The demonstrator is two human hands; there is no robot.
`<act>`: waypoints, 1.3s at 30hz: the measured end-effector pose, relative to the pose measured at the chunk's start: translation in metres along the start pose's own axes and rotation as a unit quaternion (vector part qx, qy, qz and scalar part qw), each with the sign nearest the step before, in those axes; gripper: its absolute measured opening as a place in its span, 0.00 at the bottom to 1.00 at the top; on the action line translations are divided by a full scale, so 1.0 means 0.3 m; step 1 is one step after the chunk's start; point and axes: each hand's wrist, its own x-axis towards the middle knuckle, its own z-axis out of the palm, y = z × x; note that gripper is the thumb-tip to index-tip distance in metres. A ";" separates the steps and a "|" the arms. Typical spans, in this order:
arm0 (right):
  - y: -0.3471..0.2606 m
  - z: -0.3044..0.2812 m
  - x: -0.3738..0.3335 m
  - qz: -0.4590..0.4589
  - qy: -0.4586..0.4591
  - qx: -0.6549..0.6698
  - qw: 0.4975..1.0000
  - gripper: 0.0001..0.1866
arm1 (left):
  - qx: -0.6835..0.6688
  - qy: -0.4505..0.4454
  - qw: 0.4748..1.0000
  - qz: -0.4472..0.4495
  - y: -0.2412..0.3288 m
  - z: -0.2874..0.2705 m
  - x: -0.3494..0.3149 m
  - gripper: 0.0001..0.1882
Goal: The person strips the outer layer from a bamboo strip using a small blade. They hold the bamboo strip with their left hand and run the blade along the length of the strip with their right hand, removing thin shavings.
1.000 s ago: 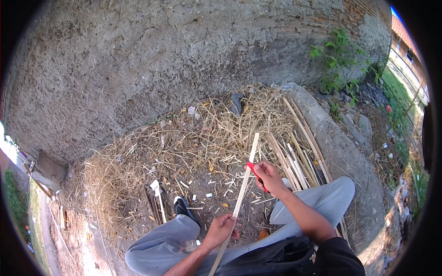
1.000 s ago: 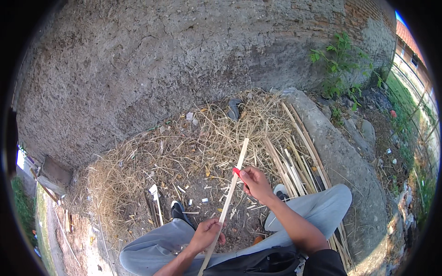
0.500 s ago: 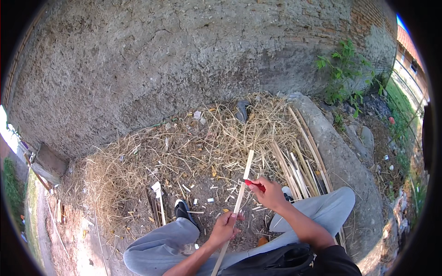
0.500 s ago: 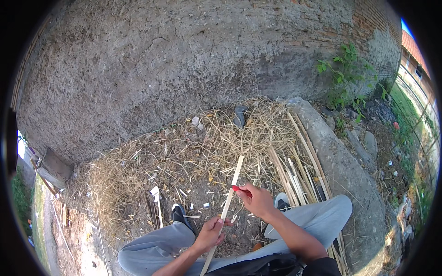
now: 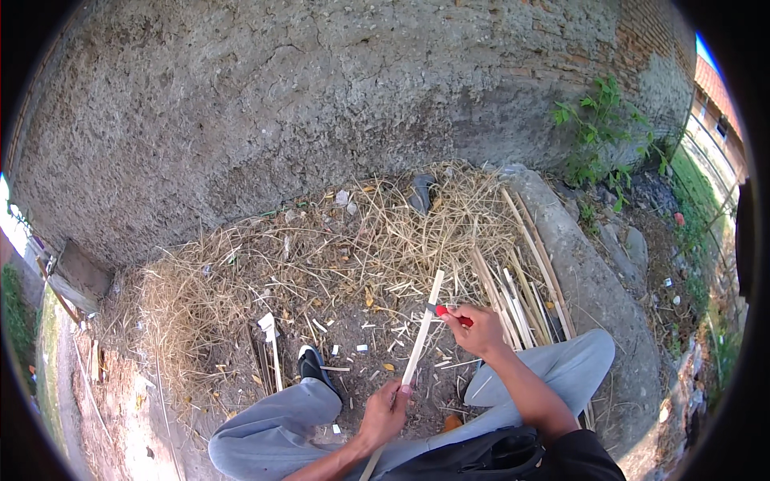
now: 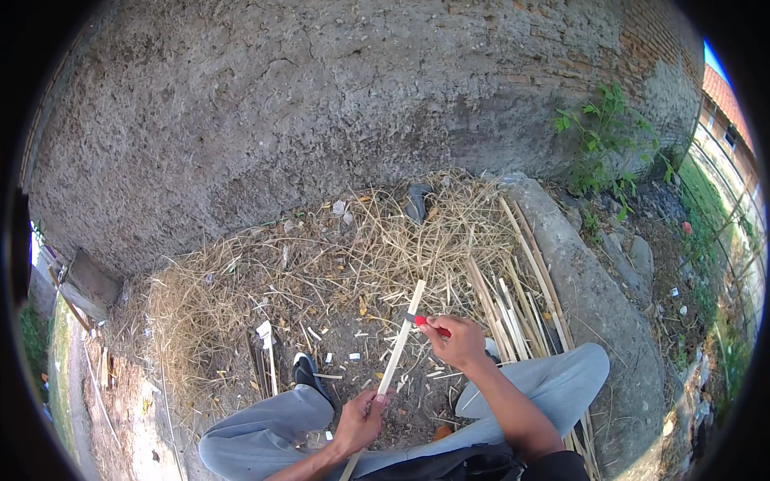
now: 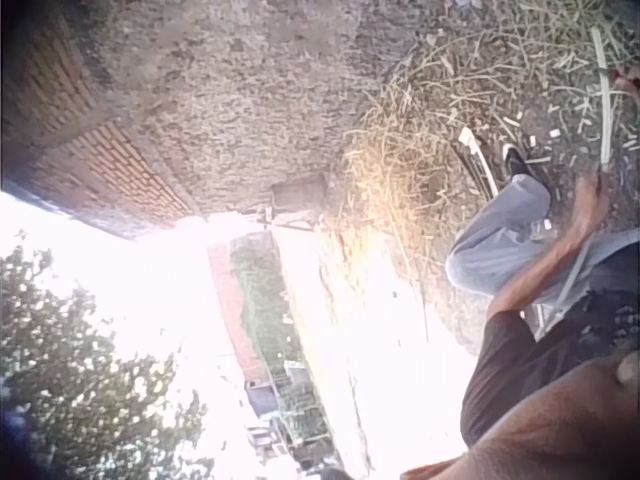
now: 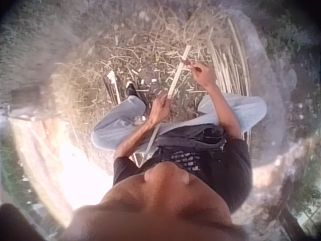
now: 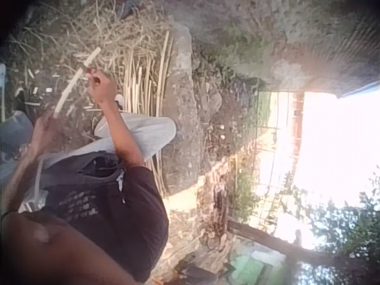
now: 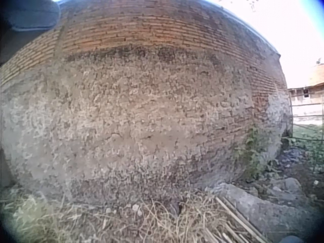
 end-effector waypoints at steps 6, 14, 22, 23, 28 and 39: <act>0.011 0.024 -0.015 0.008 -0.023 -0.041 0.999 0.12 | -0.021 -0.058 0.996 -0.063 0.031 -0.028 -0.012 0.15; 0.014 0.051 -0.024 0.030 -0.016 -0.038 0.999 0.13 | -0.092 -0.103 0.978 -0.153 0.044 -0.055 -0.011 0.16; 0.073 0.090 -0.017 0.089 -0.041 -0.053 0.994 0.12 | -0.145 -0.106 0.961 -0.209 0.046 -0.059 0.020 0.16; 0.079 0.104 -0.027 0.081 -0.033 -0.041 0.995 0.11 | -0.145 -0.106 0.961 -0.212 0.039 -0.056 0.019 0.16; 0.138 0.103 -0.019 0.194 -0.053 -0.091 0.975 0.13 | -0.151 -0.127 0.949 -0.245 0.096 -0.077 0.007 0.15; 0.241 -0.009 0.039 0.274 0.097 0.119 0.949 0.13 | -0.170 -0.137 0.946 -0.240 -0.084 -0.116 0.030 0.16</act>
